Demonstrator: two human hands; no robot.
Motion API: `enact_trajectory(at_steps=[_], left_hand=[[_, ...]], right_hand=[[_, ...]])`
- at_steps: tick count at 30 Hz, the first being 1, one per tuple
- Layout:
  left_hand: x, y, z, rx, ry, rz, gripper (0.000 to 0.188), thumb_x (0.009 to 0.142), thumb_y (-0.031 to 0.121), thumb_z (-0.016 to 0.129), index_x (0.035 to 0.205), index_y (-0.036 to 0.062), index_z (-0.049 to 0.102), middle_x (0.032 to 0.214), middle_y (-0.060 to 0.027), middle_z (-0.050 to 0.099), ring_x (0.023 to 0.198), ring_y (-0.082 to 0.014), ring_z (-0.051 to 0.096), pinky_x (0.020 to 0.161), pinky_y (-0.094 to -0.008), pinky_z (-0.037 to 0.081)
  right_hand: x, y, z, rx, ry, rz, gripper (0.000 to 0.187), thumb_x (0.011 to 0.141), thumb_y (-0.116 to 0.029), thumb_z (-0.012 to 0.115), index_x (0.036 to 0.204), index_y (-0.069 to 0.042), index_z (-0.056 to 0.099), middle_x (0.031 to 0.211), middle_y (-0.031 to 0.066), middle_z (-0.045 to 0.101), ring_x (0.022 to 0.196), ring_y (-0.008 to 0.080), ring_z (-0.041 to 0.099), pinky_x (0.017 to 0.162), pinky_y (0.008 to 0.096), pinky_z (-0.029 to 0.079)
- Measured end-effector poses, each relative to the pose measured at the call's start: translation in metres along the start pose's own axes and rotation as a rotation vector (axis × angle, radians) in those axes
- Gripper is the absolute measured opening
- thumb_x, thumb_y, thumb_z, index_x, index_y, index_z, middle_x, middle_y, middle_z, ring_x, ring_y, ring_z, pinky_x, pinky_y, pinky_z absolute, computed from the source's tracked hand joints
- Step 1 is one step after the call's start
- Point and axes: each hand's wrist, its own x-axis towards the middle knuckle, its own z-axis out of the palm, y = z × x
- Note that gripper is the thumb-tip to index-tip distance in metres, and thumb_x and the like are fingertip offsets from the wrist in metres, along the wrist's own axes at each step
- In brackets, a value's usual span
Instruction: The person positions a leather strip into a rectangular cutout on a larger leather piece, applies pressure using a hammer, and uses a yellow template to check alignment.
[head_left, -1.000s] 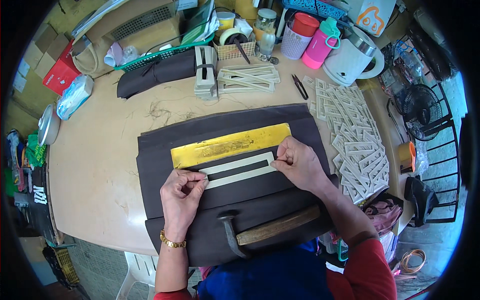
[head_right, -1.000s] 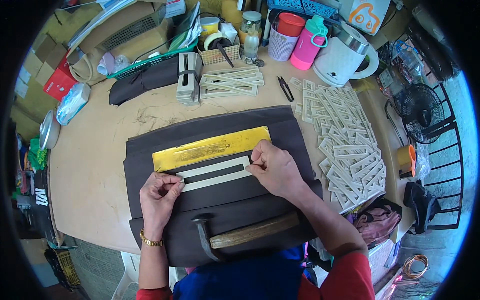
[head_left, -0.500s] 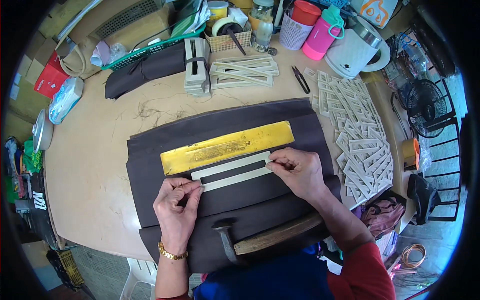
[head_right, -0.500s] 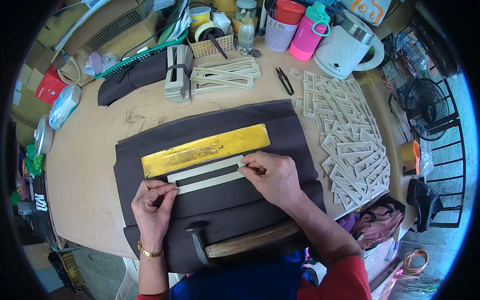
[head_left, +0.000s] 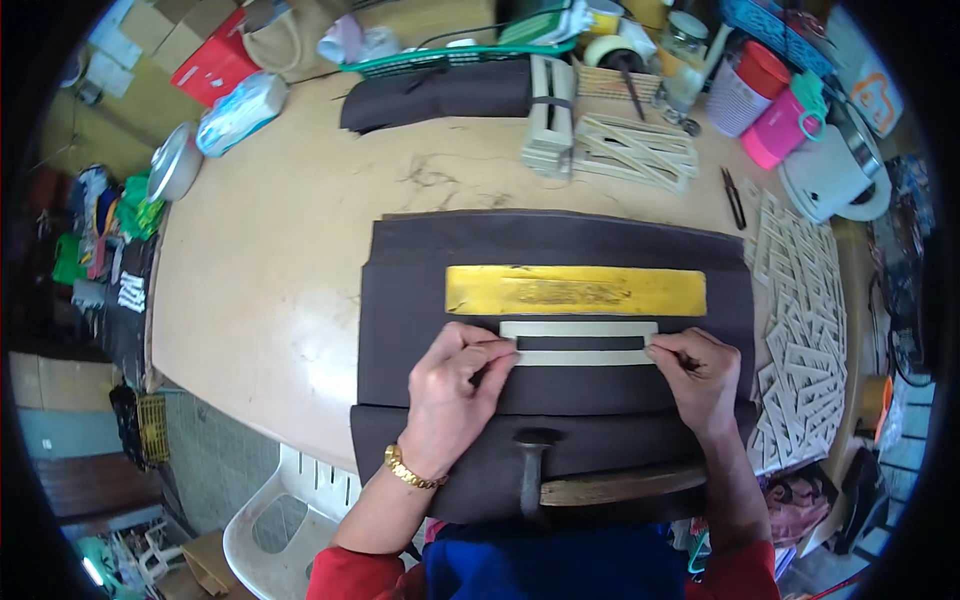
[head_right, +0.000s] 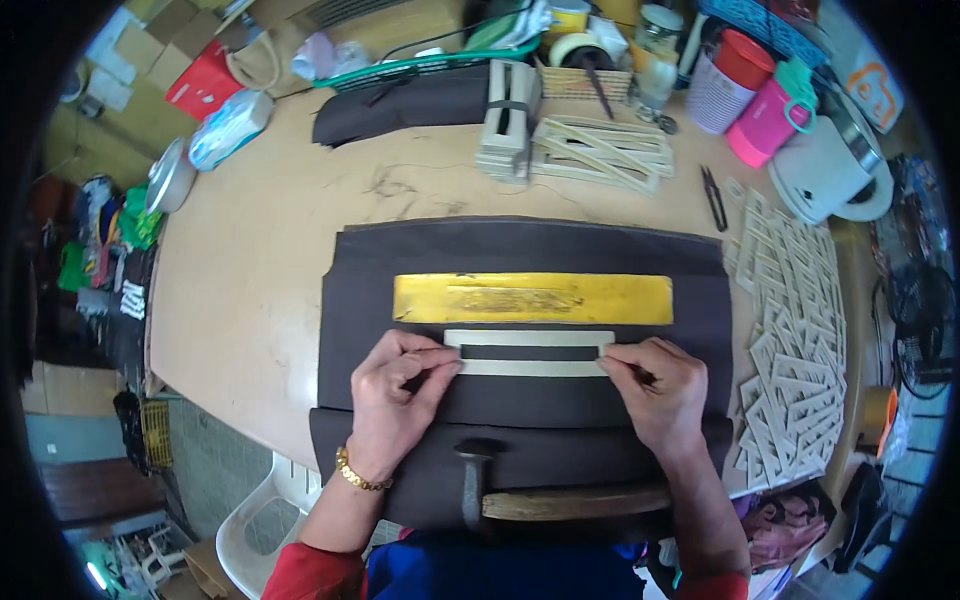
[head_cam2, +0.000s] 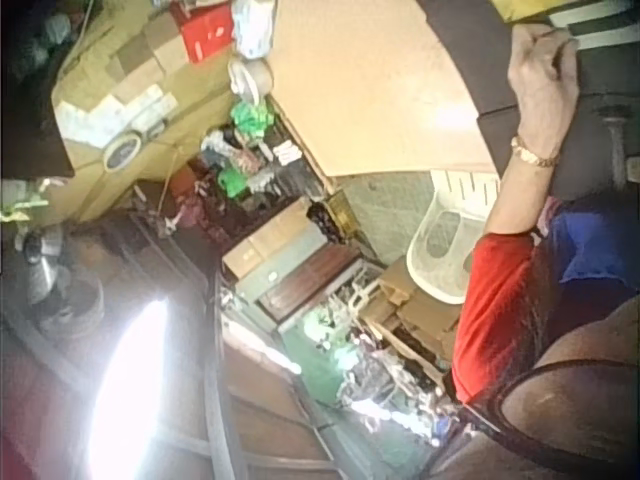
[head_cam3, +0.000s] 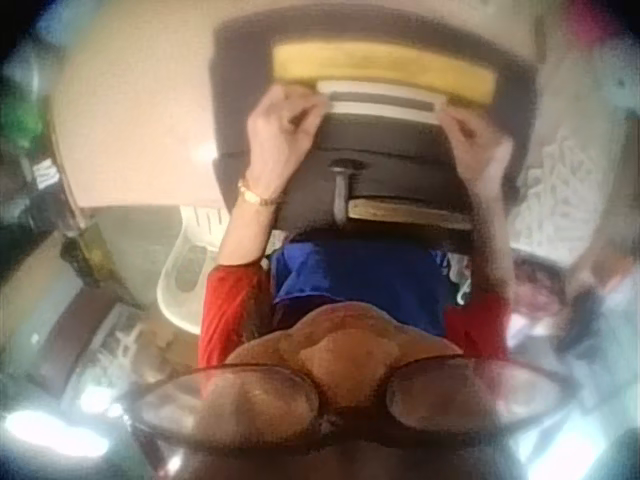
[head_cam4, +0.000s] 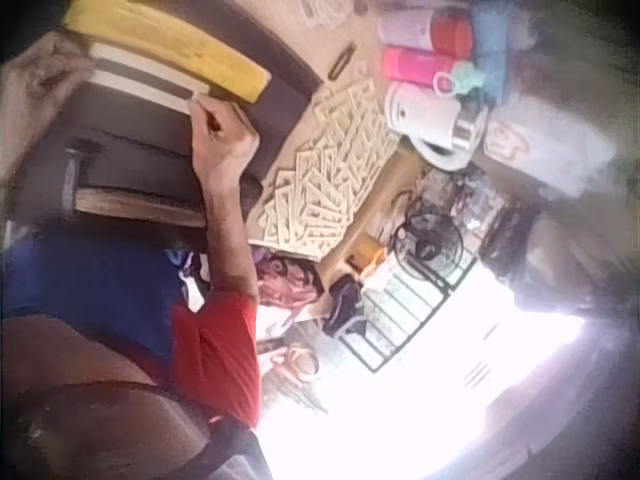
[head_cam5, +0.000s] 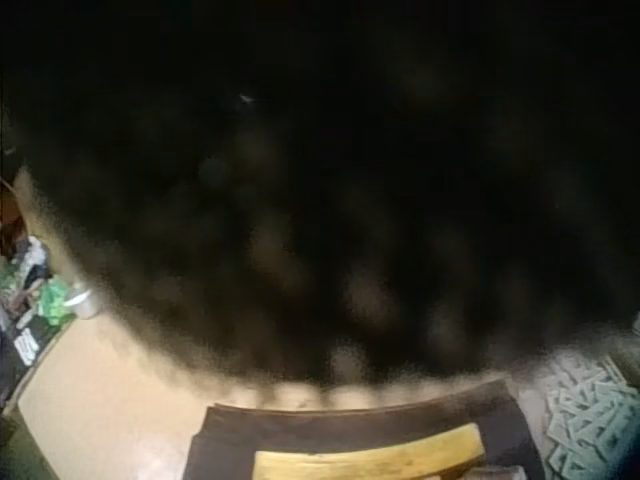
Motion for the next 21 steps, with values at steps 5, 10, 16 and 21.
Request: enact_trajectory(at_steps=[5,10,16,21], left_hand=[[-0.0003,0.0032,-0.0024,0.004,-0.016,-0.007,0.019,0.077,-0.003,0.083,0.095,0.0034,0.08,0.092,-0.0075,0.072,0.083,-0.0201,0.07,0.073,-0.0302,0.057],[-0.0003,0.0019,0.0001,-0.004,-0.017,-0.005,0.022,0.078,-0.003,0.083,0.098,0.0033,0.08,0.093,-0.0082,0.072,0.083,-0.0207,0.07,0.074,-0.0304,0.057],[-0.0001,0.0033,0.0012,0.031,-0.016,0.013,0.024,0.079,-0.004,0.082,0.101,0.0021,0.08,0.095,-0.0092,0.071,0.083,-0.0211,0.07,0.072,-0.0303,0.057],[-0.0007,0.0035,0.0026,0.061,-0.005,0.022,0.024,0.079,-0.005,0.081,0.102,0.0025,0.08,0.095,-0.0092,0.071,0.081,-0.0209,0.07,0.07,-0.0306,0.057]], right_hand=[[-0.0032,0.0059,0.0008,0.028,-0.012,0.046,0.012,0.08,0.001,0.082,0.091,0.0,0.078,0.068,0.008,0.066,0.057,0.0143,0.058,0.054,0.0278,0.044],[-0.0011,0.0061,0.0003,0.029,-0.019,0.045,0.012,0.08,0.001,0.082,0.091,0.0,0.078,0.068,0.0077,0.066,0.057,0.0139,0.058,0.054,0.0278,0.045],[-0.0001,0.0044,0.0,0.033,-0.032,0.06,0.012,0.08,0.0,0.083,0.091,-0.001,0.078,0.069,0.0078,0.067,0.057,0.0135,0.059,0.054,0.0274,0.045],[0.001,0.0024,-0.0003,0.019,-0.04,0.057,0.012,0.08,0.0,0.083,0.09,-0.001,0.078,0.071,0.0079,0.069,0.058,0.0138,0.061,0.055,0.0276,0.047]])
